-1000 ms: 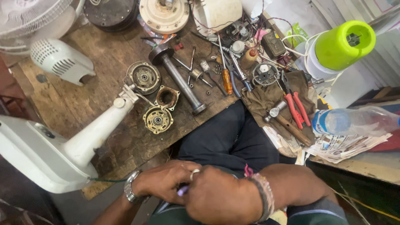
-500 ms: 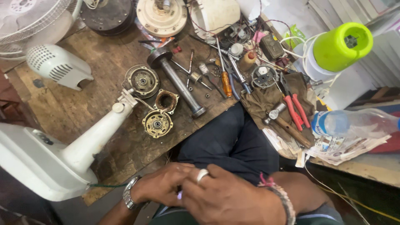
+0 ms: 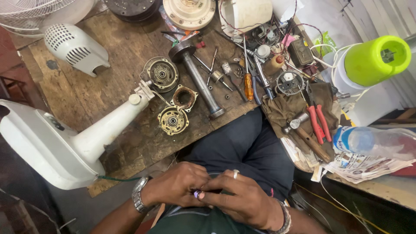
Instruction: The person assembles a small electrical motor by inserting a bearing into a housing, applying lubricant, and fitting the rotor shaft into the stator. The person then aligns and joins the two halves of the motor casing.
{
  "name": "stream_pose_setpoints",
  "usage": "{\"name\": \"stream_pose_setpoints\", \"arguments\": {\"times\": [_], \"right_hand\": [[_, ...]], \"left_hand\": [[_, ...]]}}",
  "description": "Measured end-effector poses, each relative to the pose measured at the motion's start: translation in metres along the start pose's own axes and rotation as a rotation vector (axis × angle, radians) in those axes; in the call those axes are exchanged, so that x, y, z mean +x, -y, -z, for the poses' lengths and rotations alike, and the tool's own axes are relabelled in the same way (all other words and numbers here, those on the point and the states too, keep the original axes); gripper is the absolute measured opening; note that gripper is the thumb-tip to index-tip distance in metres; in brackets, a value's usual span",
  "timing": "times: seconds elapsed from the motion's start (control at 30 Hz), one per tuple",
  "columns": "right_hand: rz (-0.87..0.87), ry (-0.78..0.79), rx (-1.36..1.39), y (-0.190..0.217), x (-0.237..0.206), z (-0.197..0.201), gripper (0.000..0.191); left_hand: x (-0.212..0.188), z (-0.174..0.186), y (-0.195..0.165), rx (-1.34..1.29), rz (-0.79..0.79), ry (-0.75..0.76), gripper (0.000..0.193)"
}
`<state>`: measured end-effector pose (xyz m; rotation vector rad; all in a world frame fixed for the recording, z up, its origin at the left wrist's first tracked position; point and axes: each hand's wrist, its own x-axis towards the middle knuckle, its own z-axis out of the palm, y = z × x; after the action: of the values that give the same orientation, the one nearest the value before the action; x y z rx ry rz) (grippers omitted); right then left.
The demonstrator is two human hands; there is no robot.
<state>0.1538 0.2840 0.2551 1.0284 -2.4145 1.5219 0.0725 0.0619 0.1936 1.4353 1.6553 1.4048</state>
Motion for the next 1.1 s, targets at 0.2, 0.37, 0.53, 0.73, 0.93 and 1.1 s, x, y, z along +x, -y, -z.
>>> {"name": "stream_pose_setpoints", "arguments": {"times": [0.2, 0.37, 0.53, 0.73, 0.93, 1.1], "right_hand": [[-0.006, -0.012, -0.018, 0.001, -0.002, -0.003, 0.036], [0.021, -0.016, -0.104, 0.003, -0.003, -0.007, 0.035], [0.094, -0.110, -0.126, -0.001, -0.005, -0.010, 0.030], [0.063, 0.014, -0.122, -0.009, 0.001, -0.007, 0.023], [-0.135, 0.359, -0.002, -0.036, -0.026, 0.024, 0.035], [-0.675, -0.436, -0.649, -0.187, -0.024, 0.131, 0.025]], "left_hand": [[0.000, 0.002, -0.007, 0.115, 0.027, -0.005, 0.022], [0.003, 0.003, -0.018, 0.179, 0.051, 0.014, 0.024], [0.005, 0.012, -0.034, 0.246, 0.066, 0.046, 0.033], [-0.003, 0.036, -0.044, 0.462, 0.133, 0.105, 0.010], [0.001, 0.042, -0.040, 0.337, 0.186, 0.221, 0.014], [-0.004, 0.036, -0.039, 0.267, 0.165, 0.195, 0.022]]}}
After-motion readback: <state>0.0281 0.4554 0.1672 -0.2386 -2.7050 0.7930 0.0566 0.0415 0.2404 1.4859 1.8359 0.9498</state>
